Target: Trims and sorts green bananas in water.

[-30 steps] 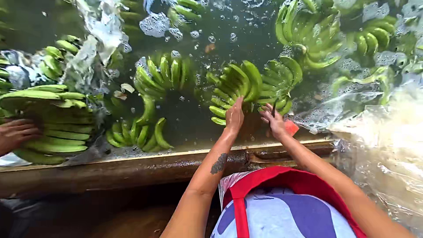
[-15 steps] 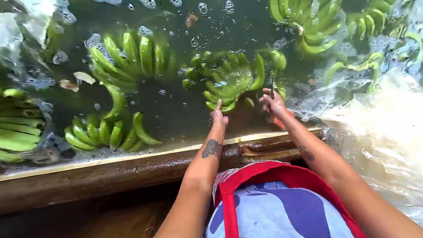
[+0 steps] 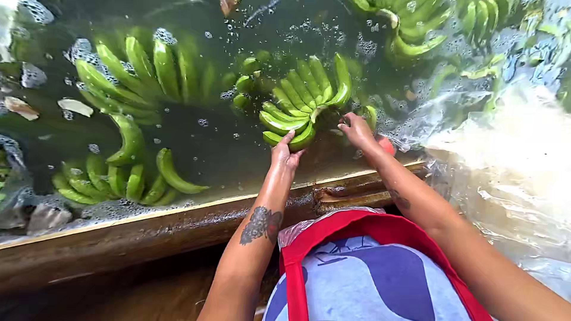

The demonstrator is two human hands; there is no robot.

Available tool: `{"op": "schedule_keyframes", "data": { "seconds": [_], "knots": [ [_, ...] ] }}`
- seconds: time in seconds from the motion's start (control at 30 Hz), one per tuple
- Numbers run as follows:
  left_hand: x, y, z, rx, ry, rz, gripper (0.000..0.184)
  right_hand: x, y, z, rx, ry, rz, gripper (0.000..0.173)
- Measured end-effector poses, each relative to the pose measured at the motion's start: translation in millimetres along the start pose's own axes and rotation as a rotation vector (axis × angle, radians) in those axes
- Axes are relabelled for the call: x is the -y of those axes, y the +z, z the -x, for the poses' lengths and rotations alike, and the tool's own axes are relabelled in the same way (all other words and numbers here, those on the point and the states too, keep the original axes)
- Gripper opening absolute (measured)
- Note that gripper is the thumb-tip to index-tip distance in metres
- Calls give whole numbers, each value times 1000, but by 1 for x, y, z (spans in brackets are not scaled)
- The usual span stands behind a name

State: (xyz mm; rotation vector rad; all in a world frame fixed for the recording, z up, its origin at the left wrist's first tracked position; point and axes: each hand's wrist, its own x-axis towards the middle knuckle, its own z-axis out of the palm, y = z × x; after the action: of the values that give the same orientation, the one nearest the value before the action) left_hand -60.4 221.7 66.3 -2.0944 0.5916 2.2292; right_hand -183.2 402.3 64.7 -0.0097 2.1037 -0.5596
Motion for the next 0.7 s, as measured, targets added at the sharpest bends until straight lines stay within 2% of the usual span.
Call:
{"op": "schedule_keyframes", "data": {
  "seconds": [0.13,0.2,0.27,0.3,0.43,0.53,0.63,0.7],
  "knots": [
    [22,9,8,-33,120,28,76,11,23,-8,-45,-26,-96,35],
    [33,13,8,-71,177,39,81,26,33,26,-8,-102,-70,36],
    [23,15,2,-25,162,8,76,33,37,65,79,-310,-54,31],
    [18,11,0,4,122,-1,72,31,35,73,153,-303,-87,32],
    [9,1,6,47,28,59,58,-3,29,40,129,-57,-181,33],
    [14,-3,13,35,0,108,52,-1,31,32,178,68,-338,29],
    [24,-4,16,22,5,162,53,6,35,35,235,150,-558,21],
    [30,-5,17,21,22,185,55,8,40,32,247,176,-610,19]
  ]
}}
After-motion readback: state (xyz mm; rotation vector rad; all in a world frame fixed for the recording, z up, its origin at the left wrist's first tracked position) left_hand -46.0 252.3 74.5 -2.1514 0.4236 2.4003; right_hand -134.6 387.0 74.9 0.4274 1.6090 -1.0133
